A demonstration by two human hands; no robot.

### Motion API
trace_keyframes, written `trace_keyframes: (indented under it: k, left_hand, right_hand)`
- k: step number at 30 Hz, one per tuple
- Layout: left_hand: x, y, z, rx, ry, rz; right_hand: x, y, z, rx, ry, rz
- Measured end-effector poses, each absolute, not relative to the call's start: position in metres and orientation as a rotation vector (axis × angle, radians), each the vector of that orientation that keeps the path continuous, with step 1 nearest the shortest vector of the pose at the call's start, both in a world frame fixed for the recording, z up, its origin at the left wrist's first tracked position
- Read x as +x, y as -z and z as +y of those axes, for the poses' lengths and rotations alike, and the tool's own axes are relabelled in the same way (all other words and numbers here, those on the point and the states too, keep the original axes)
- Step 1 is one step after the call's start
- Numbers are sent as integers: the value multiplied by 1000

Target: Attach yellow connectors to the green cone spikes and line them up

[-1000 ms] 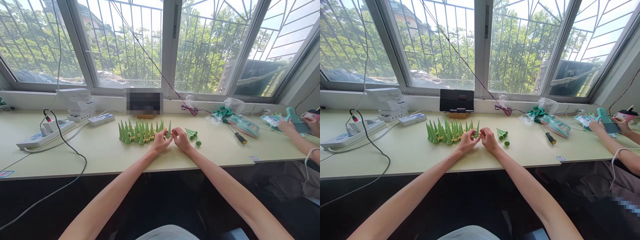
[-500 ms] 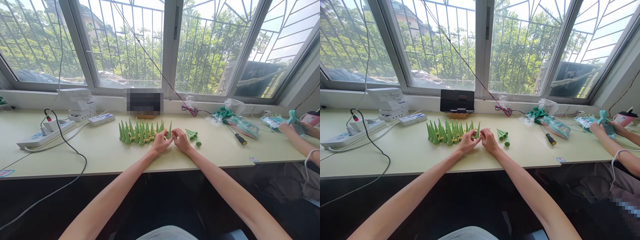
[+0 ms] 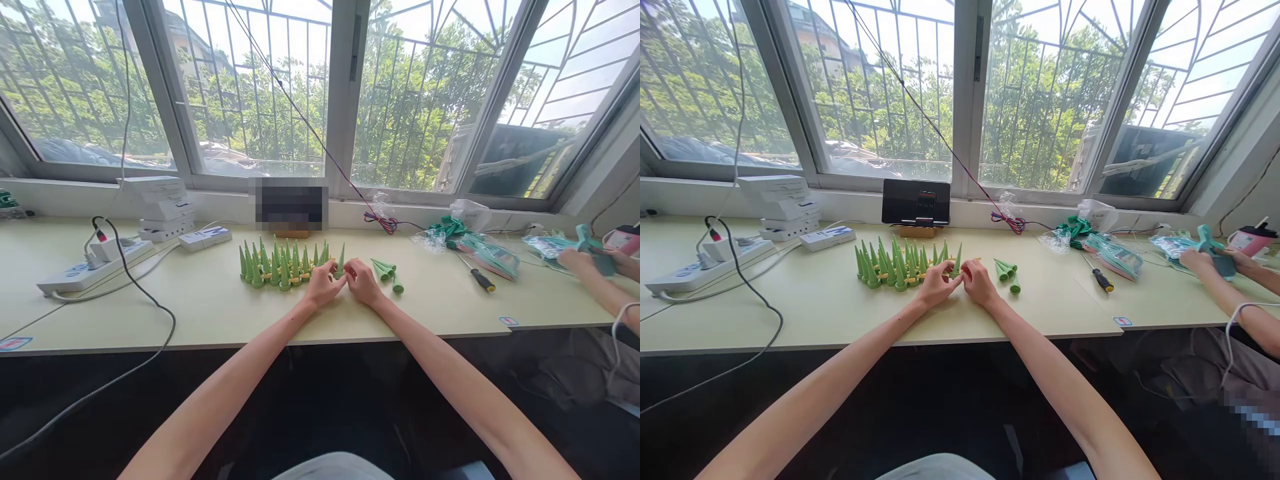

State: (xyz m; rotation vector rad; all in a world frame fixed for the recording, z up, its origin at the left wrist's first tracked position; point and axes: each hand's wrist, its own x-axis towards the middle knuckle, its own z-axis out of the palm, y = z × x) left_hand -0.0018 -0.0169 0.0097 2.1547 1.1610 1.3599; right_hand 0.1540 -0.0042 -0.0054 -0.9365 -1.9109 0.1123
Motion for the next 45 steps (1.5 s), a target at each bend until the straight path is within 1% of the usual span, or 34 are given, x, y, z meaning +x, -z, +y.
trace_keyframes:
  k: [45]
  left_hand:
    - [-2, -9, -16, 2182, -1357, 1159]
  right_hand:
    - [156, 7, -1, -959, -131, -1955]
